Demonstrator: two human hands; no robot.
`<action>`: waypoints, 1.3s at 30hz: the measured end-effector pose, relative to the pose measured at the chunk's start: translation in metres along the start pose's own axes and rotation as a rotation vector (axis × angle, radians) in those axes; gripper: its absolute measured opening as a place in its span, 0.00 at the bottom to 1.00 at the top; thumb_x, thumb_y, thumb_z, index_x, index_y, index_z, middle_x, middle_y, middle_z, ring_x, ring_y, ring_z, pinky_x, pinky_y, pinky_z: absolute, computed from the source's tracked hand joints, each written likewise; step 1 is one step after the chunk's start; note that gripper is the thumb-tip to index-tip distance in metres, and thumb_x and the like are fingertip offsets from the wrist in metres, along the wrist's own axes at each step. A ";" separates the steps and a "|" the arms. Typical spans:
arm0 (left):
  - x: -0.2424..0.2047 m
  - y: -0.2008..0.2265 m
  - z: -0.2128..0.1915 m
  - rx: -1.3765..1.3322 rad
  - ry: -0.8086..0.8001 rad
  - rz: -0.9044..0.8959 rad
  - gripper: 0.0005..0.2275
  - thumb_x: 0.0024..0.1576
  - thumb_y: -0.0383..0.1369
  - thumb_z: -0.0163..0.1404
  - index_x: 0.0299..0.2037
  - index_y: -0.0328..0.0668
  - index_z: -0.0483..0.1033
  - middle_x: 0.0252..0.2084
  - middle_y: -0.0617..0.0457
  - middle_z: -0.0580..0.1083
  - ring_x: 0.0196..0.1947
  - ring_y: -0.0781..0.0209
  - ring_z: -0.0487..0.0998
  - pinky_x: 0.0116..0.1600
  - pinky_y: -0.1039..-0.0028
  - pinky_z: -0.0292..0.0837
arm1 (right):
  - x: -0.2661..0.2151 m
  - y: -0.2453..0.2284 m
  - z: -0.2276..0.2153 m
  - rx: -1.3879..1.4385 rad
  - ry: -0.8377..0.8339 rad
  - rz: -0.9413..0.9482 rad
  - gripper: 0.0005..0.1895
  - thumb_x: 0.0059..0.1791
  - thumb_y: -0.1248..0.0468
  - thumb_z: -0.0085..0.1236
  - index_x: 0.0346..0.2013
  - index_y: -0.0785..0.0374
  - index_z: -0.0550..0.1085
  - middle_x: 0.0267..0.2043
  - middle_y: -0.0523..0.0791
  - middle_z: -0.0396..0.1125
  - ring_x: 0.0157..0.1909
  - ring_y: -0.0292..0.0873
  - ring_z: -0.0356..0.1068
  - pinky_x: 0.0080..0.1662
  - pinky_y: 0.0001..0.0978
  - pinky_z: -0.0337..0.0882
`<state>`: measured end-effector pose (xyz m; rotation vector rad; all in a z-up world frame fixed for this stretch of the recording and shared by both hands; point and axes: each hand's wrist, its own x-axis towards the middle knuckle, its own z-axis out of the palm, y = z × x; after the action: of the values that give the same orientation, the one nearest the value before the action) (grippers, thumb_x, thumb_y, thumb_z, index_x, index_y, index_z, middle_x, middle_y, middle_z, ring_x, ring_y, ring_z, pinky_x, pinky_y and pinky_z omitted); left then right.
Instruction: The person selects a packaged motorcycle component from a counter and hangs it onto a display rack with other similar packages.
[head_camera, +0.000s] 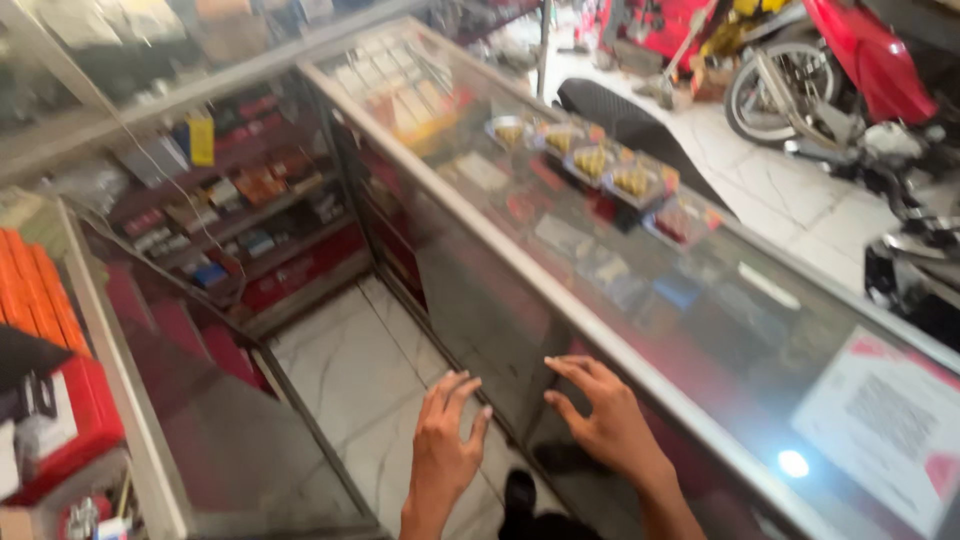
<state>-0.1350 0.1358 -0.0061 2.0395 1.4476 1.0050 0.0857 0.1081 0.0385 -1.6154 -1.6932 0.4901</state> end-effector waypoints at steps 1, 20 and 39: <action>0.014 -0.001 0.000 0.012 -0.006 0.008 0.16 0.54 0.32 0.58 0.52 0.40 0.77 0.59 0.48 0.73 0.65 0.46 0.68 0.65 0.59 0.65 | 0.014 0.001 -0.001 0.013 0.020 -0.013 0.22 0.45 0.61 0.65 0.54 0.56 0.77 0.53 0.47 0.73 0.55 0.52 0.73 0.54 0.40 0.72; 0.150 -0.010 0.029 0.049 -0.193 0.145 0.17 0.55 0.33 0.58 0.55 0.39 0.76 0.62 0.46 0.71 0.67 0.44 0.66 0.66 0.56 0.63 | 0.124 0.044 0.013 0.083 0.186 0.072 0.20 0.45 0.61 0.64 0.52 0.59 0.78 0.52 0.48 0.74 0.54 0.52 0.74 0.53 0.40 0.72; 0.287 -0.134 -0.034 -0.112 -0.146 0.263 0.18 0.55 0.31 0.58 0.56 0.39 0.76 0.62 0.46 0.72 0.66 0.44 0.67 0.67 0.58 0.63 | 0.252 -0.018 0.124 -0.056 0.203 0.061 0.21 0.45 0.62 0.65 0.53 0.59 0.77 0.54 0.48 0.73 0.57 0.52 0.73 0.55 0.40 0.71</action>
<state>-0.1893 0.4491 0.0078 2.2089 1.0453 0.9891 -0.0019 0.3760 0.0313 -1.7006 -1.5223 0.2991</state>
